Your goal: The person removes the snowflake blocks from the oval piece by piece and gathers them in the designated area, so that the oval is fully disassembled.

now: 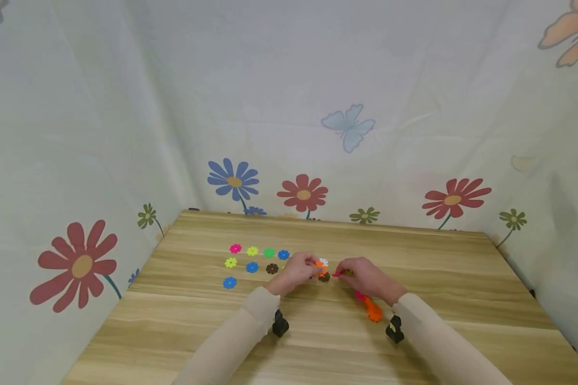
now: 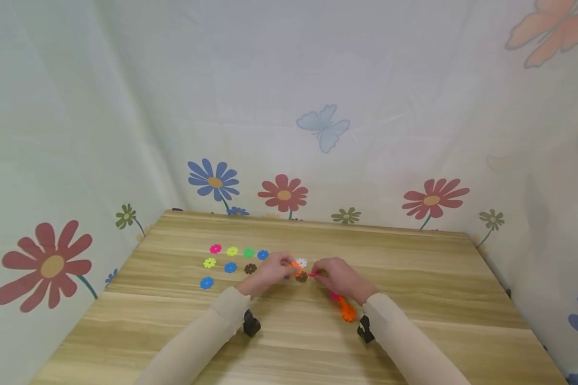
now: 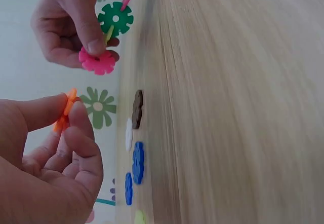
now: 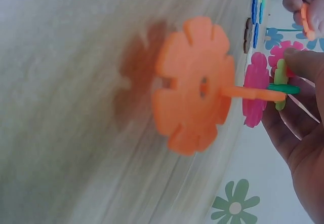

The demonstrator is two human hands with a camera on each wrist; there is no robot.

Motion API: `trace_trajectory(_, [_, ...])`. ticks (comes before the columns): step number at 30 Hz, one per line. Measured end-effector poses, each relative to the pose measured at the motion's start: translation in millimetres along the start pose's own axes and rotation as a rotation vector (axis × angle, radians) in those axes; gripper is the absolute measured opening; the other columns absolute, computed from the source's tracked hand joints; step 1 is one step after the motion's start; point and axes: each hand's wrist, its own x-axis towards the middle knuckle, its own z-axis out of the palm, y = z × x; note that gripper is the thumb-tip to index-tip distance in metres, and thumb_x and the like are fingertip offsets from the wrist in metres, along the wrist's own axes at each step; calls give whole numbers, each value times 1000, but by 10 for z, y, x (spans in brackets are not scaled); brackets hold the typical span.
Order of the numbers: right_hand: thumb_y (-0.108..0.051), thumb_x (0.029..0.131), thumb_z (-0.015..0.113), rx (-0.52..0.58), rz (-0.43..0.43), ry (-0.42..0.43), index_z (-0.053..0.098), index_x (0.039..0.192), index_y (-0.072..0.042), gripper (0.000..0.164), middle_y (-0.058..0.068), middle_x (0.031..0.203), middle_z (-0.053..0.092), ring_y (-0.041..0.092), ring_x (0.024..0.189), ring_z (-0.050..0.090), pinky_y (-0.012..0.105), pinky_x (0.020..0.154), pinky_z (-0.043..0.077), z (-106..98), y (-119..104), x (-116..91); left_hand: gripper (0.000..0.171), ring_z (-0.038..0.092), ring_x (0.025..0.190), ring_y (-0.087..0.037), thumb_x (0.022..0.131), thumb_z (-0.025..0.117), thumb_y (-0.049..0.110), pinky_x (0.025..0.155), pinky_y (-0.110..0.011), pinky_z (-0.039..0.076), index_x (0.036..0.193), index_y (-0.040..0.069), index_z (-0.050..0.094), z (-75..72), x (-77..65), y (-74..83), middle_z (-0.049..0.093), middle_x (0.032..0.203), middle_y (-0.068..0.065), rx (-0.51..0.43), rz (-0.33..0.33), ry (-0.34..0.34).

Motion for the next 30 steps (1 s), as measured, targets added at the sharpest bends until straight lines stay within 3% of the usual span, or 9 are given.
trace_trajectory(7, [-9,88,67,-14,2,6,70,92,-12,6,-4,92,68,8,82,60,33,77,51,-11,-17,-23,16,65,86,-31,89,65,7,74,-39,53,104,3,60,-161,-61,-85,65,84,-7,-60,0,-46])
trace_trajectory(13, [-9,88,67,-8,27,-15,70,93,-12,7,-5,93,68,9,82,60,33,77,51,-18,-28,-41,20,63,80,-21,88,67,10,74,-38,53,106,3,61,-338,-118,-204,64,87,-6,38,45,-39])
trace_trajectory(18, [-8,88,67,-6,29,-12,70,93,-11,7,-3,92,69,9,81,60,33,77,51,-16,-22,-55,25,59,84,-17,85,70,11,73,-33,51,108,7,62,-483,-179,-266,63,94,-3,136,36,-31])
trace_trajectory(23, [-8,88,67,-17,24,-16,70,94,-12,7,-4,92,68,9,82,60,32,77,51,-11,-19,-64,35,55,89,-19,82,73,7,72,-29,50,116,4,62,-608,-245,-292,61,100,-4,155,16,-46])
trace_trajectory(30, [-10,89,66,-23,11,-10,70,93,-13,6,-6,92,68,7,80,59,30,74,51,-11,-11,-69,37,53,90,-21,80,73,1,76,-30,49,115,-1,61,-812,-361,-348,60,101,-7,152,48,-81])
